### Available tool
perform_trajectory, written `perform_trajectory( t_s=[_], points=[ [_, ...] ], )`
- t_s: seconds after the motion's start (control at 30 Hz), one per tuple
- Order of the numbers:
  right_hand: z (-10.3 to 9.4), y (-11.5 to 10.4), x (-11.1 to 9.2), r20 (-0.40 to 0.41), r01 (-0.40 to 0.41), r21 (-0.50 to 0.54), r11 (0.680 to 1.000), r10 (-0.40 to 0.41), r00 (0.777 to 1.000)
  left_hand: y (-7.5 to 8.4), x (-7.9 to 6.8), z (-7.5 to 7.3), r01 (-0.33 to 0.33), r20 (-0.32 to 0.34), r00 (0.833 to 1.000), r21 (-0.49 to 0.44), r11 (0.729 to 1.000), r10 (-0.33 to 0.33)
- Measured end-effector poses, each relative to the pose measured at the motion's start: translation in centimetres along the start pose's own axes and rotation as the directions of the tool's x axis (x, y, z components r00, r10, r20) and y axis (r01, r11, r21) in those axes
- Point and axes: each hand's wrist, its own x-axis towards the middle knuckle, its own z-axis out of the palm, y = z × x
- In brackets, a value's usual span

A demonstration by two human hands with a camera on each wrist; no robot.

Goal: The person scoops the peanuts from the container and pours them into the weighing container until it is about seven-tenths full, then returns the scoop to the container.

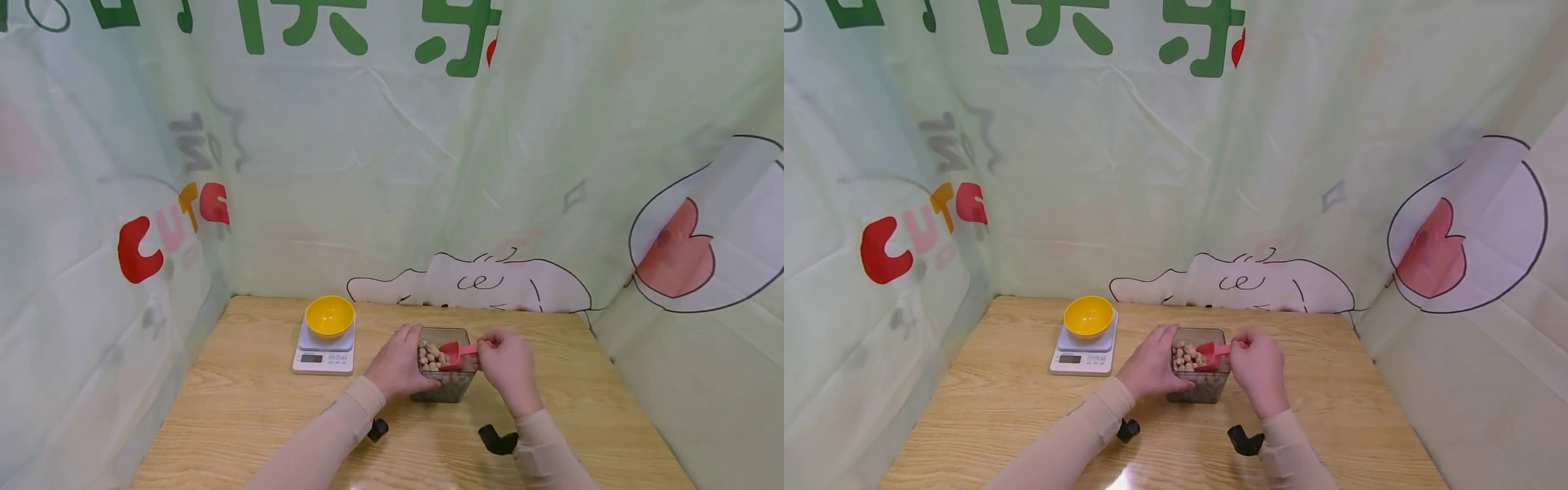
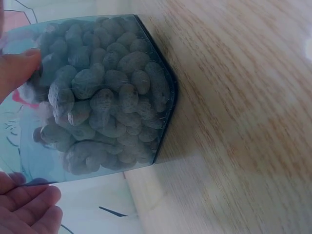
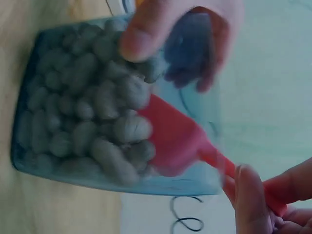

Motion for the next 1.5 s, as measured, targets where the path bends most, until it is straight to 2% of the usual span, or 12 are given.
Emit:
perform_trajectory(
  t_s=[0.1,0.17,0.3,0.43,0.53,0.67,0.83,0.93,1.07,1.17,1.37,1.5],
  points=[
    [0.2,0.7,0.1,0.021,-0.065,0.062,0.996,0.064,0.998,0.2,0.0,0.2,-0.01,0.008,1.0,-0.008,1.0,0.01],
    [0.2,1.1,0.1,0.015,-0.059,0.068,0.996,0.058,0.998,0.3,0.0,0.4,-0.018,0.011,1.0,-0.003,1.0,0.018],
    [0.2,1.6,-0.1,0.016,0.118,-0.084,0.989,-0.117,0.993,0.4,-0.1,0.5,-0.021,0.006,1.0,0.005,1.0,0.021],
    [0.2,2.1,-0.2,0.053,0.337,-0.218,0.916,-0.333,0.941,0.3,-0.1,0.6,-0.025,0.005,1.0,0.011,1.0,0.025],
    [0.3,2.4,-0.2,0.067,0.381,-0.224,0.897,-0.375,0.924,0.3,0.0,0.5,-0.036,-0.003,0.999,0.02,0.999,0.036],
    [0.3,2.5,0.2,0.066,0.32,-0.185,0.929,-0.313,0.947,0.3,0.0,0.3,-0.042,-0.011,0.999,0.014,0.999,0.042],
    [0.4,2.3,0.7,0.049,0.088,-0.026,0.996,-0.087,0.995,0.2,0.0,0.1,-0.039,-0.014,0.999,0.006,0.999,0.039],
    [0.6,2.1,0.8,0.045,-0.034,0.079,0.996,0.031,0.999,0.0,0.0,0.1,-0.031,-0.012,0.999,-0.003,1.0,0.031],
    [1.0,1.8,1.0,0.051,-0.093,0.154,0.984,0.086,0.995,-0.2,0.0,0.1,-0.019,-0.009,1.0,-0.007,1.0,0.019],
    [1.0,1.7,1.1,0.056,-0.078,0.141,0.987,0.071,0.996,-0.3,0.0,0.1,-0.024,-0.014,1.0,0.002,1.0,0.024],
    [0.9,1.9,1.2,0.115,0.083,0.0,0.997,-0.082,0.99,-0.3,0.0,0.2,-0.037,-0.019,0.999,0.002,0.999,0.037],
    [1.0,2.1,1.2,0.141,0.138,-0.025,0.99,-0.133,0.981,-0.3,-0.1,0.2,-0.027,-0.018,0.999,-0.012,1.0,0.027]
  ],
)
